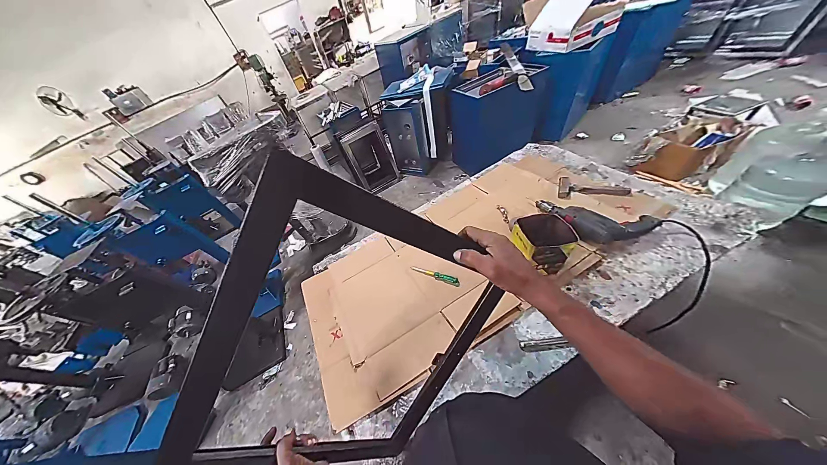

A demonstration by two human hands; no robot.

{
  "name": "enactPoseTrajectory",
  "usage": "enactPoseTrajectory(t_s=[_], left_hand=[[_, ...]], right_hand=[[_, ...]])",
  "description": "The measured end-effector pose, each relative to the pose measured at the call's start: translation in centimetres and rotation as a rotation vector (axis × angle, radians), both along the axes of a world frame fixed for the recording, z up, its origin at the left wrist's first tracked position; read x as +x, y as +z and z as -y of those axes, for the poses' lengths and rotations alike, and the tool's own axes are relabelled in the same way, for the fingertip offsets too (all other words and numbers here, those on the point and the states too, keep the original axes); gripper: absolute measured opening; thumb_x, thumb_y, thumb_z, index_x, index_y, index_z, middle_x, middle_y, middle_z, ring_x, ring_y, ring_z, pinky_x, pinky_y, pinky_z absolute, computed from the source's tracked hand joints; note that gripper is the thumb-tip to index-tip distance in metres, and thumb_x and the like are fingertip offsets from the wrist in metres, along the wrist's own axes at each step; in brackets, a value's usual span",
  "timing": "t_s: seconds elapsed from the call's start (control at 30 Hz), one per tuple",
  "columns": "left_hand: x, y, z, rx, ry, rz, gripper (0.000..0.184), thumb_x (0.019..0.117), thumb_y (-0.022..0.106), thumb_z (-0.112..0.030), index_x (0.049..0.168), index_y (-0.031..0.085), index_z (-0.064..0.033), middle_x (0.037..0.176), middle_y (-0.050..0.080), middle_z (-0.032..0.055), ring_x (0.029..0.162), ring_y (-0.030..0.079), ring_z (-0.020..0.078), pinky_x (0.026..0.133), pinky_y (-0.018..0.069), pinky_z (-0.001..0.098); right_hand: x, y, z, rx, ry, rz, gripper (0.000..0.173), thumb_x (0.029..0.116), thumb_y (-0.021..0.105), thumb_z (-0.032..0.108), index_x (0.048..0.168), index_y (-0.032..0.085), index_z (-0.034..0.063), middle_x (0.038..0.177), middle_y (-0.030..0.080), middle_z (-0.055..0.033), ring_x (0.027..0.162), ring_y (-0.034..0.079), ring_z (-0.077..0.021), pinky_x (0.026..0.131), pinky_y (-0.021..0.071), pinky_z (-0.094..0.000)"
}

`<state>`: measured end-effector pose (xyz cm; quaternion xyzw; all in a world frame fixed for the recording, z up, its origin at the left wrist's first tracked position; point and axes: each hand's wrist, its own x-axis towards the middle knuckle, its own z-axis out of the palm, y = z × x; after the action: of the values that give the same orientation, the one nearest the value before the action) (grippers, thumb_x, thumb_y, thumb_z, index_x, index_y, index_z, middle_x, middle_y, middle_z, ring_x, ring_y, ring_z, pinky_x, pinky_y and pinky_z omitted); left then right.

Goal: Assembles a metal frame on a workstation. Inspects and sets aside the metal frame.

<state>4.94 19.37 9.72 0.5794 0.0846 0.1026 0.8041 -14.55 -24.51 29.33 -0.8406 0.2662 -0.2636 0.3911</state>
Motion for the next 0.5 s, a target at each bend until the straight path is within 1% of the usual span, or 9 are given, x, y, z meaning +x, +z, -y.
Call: enactPoseTrajectory(t_s=[0.07,0.13,0.17,0.2,0.27,0.33,0.4,0.47,0.5], left_hand=[[-0.1,0.5,0.6,0.0,-0.014,0.033,0.031,0.0964,0.048,-0.001,0.127,0.05,-0.0053,0.062,0.05,-0.0026,0.042,0.052,0.0082,0.04,0.0505,0.026],[-0.1,0.6,1.0,-0.001,-0.036,0.039,0.035,0.0975,0.049,-0.002,0.132,0.048,-0.0068,0.062,0.051,-0.0031,0.042,0.052,0.0076,0.04,0.0498,0.0251],[0.1,0.5,1.1,-0.006,-0.043,0.034,0.034,0.0981,0.049,-0.002,0.131,0.049,-0.0075,0.061,0.051,-0.0031,0.042,0.053,0.0078,0.04,0.0497,0.0252],[0.4,0.2,1.2,-0.012,-0.046,0.023,0.032,0.0982,0.049,-0.003,0.13,0.05,-0.0076,0.06,0.051,-0.003,0.041,0.052,0.0083,0.039,0.0493,0.0254],[1.0,-0.3,1.3,-0.022,-0.05,0.007,0.032,0.0975,0.051,-0.004,0.129,0.052,-0.0081,0.06,0.05,-0.0026,0.041,0.052,0.0091,0.039,0.0488,0.0257],[1.6,-0.5,1.4,-0.021,-0.056,0.003,0.032,0.0979,0.052,-0.005,0.13,0.052,-0.0086,0.059,0.05,-0.0026,0.041,0.052,0.0093,0.039,0.0486,0.0261],[2.1,-0.7,1.4,-0.02,-0.063,-0.002,0.03,0.0979,0.051,-0.006,0.128,0.053,-0.009,0.058,0.049,-0.0027,0.04,0.051,0.0096,0.038,0.0483,0.0267],[2.0,-0.8,1.6,-0.015,-0.081,-0.021,0.029,0.0979,0.051,-0.006,0.126,0.053,-0.0084,0.058,0.049,-0.0025,0.041,0.052,0.0097,0.039,0.0494,0.0272],[1.7,-0.7,1.8,-0.005,-0.085,-0.025,0.03,0.0975,0.05,-0.005,0.128,0.052,-0.0072,0.06,0.051,-0.0023,0.042,0.053,0.0095,0.04,0.0504,0.027]], right_hand=[[-0.4,-0.2,0.1,0.02,-0.024,0.013,0.04,0.087,0.06,0.06,0.1,0.069,0.0237,0.076,0.063,0.0033,0.071,0.062,-0.0139,0.064,0.0502,-0.0467],[-0.8,-0.5,0.3,0.012,-0.052,0.011,0.055,0.0824,0.06,0.076,0.1,0.069,0.0239,0.075,0.063,0.0032,0.069,0.062,-0.0139,0.063,0.0515,-0.0459],[-1.0,-0.6,0.3,0.005,-0.055,0.019,0.068,0.0794,0.057,0.087,0.099,0.069,0.0234,0.074,0.062,0.0029,0.068,0.062,-0.0142,0.062,0.0524,-0.0455],[-1.3,-0.7,0.3,0.007,-0.038,0.06,0.071,0.0823,0.051,0.089,0.099,0.069,0.0224,0.073,0.061,0.0029,0.068,0.061,-0.0137,0.061,0.0521,-0.0442],[-2.0,-0.8,0.5,0.069,0.074,0.164,0.053,0.1012,0.041,0.064,0.109,0.072,0.0222,0.088,0.069,0.0037,0.083,0.067,-0.0101,0.074,0.0554,-0.0414],[-2.6,-0.4,0.8,0.089,0.185,0.169,0.04,0.0974,0.047,0.032,0.129,0.07,0.0221,0.108,0.074,0.0028,0.098,0.07,-0.009,0.085,0.0578,-0.0409],[-2.9,0.2,0.9,0.082,0.242,0.145,0.052,0.09,0.055,0.016,0.141,0.064,0.0234,0.12,0.074,0.0041,0.105,0.07,-0.0067,0.091,0.0595,-0.0373],[-3.3,0.6,0.5,0.051,0.189,0.134,0.044,0.0916,0.061,0.018,0.134,0.068,0.0236,0.111,0.075,0.0044,0.097,0.071,-0.006,0.085,0.0613,-0.0359],[-3.2,0.7,0.1,0.011,0.122,0.108,0.033,0.0928,0.065,0.032,0.125,0.071,0.0252,0.103,0.075,0.0065,0.091,0.071,-0.0052,0.081,0.0613,-0.0362]])
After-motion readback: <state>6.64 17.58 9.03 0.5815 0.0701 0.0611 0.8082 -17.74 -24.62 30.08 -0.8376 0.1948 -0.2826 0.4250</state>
